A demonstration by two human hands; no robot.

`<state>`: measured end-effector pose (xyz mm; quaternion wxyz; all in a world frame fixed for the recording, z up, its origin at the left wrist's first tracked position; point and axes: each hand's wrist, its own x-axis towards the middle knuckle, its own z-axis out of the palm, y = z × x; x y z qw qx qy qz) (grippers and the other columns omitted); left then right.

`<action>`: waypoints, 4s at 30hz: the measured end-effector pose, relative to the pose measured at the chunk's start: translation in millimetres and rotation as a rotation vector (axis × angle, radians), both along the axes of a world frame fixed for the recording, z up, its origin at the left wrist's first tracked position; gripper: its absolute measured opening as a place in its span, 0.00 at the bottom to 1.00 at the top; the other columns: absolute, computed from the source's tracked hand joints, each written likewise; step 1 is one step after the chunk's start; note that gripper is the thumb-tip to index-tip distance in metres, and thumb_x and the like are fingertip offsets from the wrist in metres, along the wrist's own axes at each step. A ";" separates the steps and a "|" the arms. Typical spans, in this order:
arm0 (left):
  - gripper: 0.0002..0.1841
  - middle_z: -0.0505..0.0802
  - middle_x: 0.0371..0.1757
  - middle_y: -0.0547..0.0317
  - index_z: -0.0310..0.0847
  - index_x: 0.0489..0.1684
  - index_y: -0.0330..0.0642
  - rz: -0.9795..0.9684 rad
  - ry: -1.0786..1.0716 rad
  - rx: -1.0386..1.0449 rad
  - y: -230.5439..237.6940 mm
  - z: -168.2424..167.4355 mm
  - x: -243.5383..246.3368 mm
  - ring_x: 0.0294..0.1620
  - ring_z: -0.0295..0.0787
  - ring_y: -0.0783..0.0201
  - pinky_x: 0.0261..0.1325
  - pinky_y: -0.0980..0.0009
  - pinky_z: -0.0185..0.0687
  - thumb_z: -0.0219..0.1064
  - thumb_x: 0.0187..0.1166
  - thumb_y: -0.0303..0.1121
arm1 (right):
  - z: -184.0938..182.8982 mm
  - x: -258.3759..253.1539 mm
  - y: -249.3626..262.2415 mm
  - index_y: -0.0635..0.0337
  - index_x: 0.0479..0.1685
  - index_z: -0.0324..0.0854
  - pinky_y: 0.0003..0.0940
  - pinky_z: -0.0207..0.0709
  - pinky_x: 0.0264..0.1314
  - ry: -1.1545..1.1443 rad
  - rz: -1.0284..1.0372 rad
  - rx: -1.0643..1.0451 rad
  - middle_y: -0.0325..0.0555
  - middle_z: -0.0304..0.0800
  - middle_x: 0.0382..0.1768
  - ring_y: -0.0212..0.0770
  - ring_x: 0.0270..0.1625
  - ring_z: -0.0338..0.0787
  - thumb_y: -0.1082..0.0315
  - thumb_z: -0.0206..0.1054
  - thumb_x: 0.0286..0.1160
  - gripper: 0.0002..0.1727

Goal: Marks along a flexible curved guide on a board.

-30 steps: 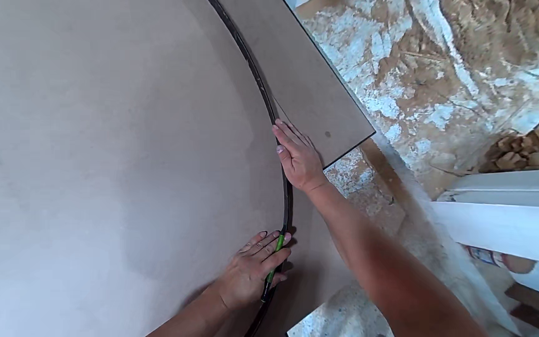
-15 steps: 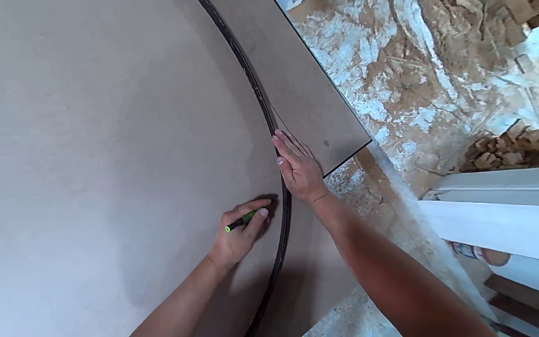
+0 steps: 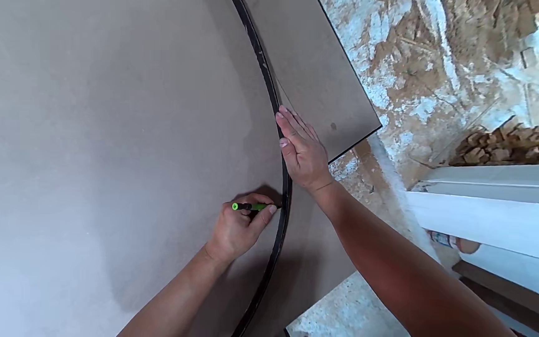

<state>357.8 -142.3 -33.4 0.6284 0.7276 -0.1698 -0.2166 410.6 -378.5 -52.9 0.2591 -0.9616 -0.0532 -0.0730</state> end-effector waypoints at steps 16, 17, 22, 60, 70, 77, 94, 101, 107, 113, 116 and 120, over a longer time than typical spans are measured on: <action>0.11 0.94 0.31 0.69 0.89 0.48 0.46 -0.118 -0.096 0.168 -7.7 3.2 13.1 0.29 0.90 0.78 0.36 0.77 0.89 0.64 0.88 0.42 | -1.7 2.3 -1.0 0.50 0.90 0.67 0.50 0.51 0.96 -0.013 -0.002 0.002 0.37 0.65 0.91 0.41 0.93 0.61 0.58 0.41 0.95 0.28; 0.11 0.93 0.29 0.69 0.88 0.48 0.46 -0.115 -0.105 0.179 -9.8 3.2 15.2 0.28 0.89 0.78 0.34 0.77 0.87 0.64 0.88 0.42 | -1.7 2.7 -0.8 0.51 0.90 0.67 0.51 0.51 0.96 -0.014 0.000 0.003 0.38 0.64 0.91 0.42 0.93 0.62 0.58 0.41 0.95 0.28; 0.13 0.94 0.30 0.67 0.88 0.47 0.45 -0.046 -0.153 0.188 -27.9 -6.4 41.5 0.28 0.90 0.76 0.35 0.74 0.89 0.63 0.88 0.44 | -3.2 3.2 -2.8 0.50 0.90 0.67 0.51 0.51 0.96 -0.016 0.005 -0.002 0.38 0.64 0.91 0.42 0.94 0.60 0.57 0.40 0.95 0.29; 0.11 0.94 0.29 0.69 0.87 0.46 0.44 0.023 -0.046 0.186 -24.1 -1.6 16.6 0.26 0.89 0.77 0.31 0.75 0.89 0.64 0.87 0.42 | -3.3 4.6 -4.5 0.53 0.90 0.66 0.54 0.51 0.95 -0.015 0.028 0.007 0.41 0.64 0.91 0.47 0.94 0.59 0.58 0.41 0.94 0.29; 0.16 0.96 0.31 0.64 0.84 0.51 0.43 0.300 0.067 0.209 -85.9 1.1 183.6 0.29 0.94 0.68 0.37 0.65 0.94 0.62 0.89 0.47 | -8.2 7.1 -7.7 0.53 0.90 0.67 0.54 0.53 0.95 -0.063 0.032 -0.016 0.40 0.64 0.91 0.47 0.95 0.57 0.55 0.39 0.94 0.31; 0.14 0.93 0.28 0.64 0.88 0.46 0.46 0.234 -0.051 0.231 -76.0 -6.0 153.0 0.26 0.90 0.69 0.34 0.65 0.90 0.65 0.87 0.46 | -6.6 7.1 -5.6 0.51 0.89 0.68 0.55 0.53 0.95 -0.067 0.008 -0.007 0.37 0.63 0.92 0.44 0.95 0.57 0.56 0.39 0.92 0.31; 0.17 0.96 0.31 0.62 0.85 0.51 0.41 0.409 0.050 0.198 -93.3 4.3 261.1 0.29 0.94 0.66 0.39 0.64 0.93 0.61 0.90 0.47 | -10.8 2.6 -2.9 0.49 0.86 0.73 0.57 0.58 0.94 -0.074 -0.024 -0.042 0.34 0.70 0.88 0.45 0.93 0.62 0.53 0.38 0.93 0.31; 0.17 0.97 0.33 0.60 0.84 0.52 0.40 0.571 0.044 0.114 -96.5 4.0 328.9 0.31 0.96 0.65 0.41 0.64 0.94 0.61 0.90 0.46 | -11.4 3.1 -1.9 0.51 0.84 0.75 0.57 0.58 0.93 -0.077 -0.028 -0.060 0.36 0.72 0.87 0.47 0.92 0.65 0.52 0.36 0.93 0.32; 0.19 0.92 0.66 0.54 0.82 0.74 0.43 0.243 -0.648 0.267 -76.4 -9.8 229.5 0.65 0.91 0.60 0.68 0.56 0.89 0.59 0.90 0.36 | -9.7 4.1 -2.6 0.53 0.83 0.76 0.58 0.58 0.93 -0.080 -0.019 -0.057 0.38 0.74 0.86 0.48 0.91 0.67 0.52 0.37 0.93 0.32; 0.22 0.75 0.88 0.55 0.80 0.77 0.51 -0.148 -0.859 0.513 -75.2 -24.8 196.5 0.89 0.69 0.59 0.90 0.58 0.66 0.61 0.84 0.31 | -9.7 4.9 -2.2 0.54 0.82 0.78 0.58 0.59 0.92 -0.079 -0.023 -0.049 0.41 0.75 0.85 0.49 0.90 0.69 0.52 0.37 0.92 0.32; 0.23 0.71 0.91 0.59 0.76 0.81 0.52 -0.189 -0.804 0.554 -74.8 -21.7 197.8 0.89 0.67 0.62 0.91 0.60 0.63 0.56 0.91 0.45 | -11.6 5.7 -2.2 0.53 0.84 0.76 0.57 0.59 0.92 -0.088 -0.027 -0.049 0.41 0.75 0.85 0.48 0.89 0.70 0.50 0.36 0.93 0.33; 0.27 0.71 0.90 0.62 0.76 0.80 0.51 -0.190 -0.731 0.545 -74.3 -17.0 199.9 0.89 0.67 0.66 0.92 0.61 0.61 0.50 0.92 0.55 | -11.4 4.9 -2.1 0.52 0.85 0.75 0.59 0.59 0.91 -0.095 -0.030 -0.042 0.41 0.76 0.84 0.49 0.89 0.70 0.49 0.35 0.94 0.33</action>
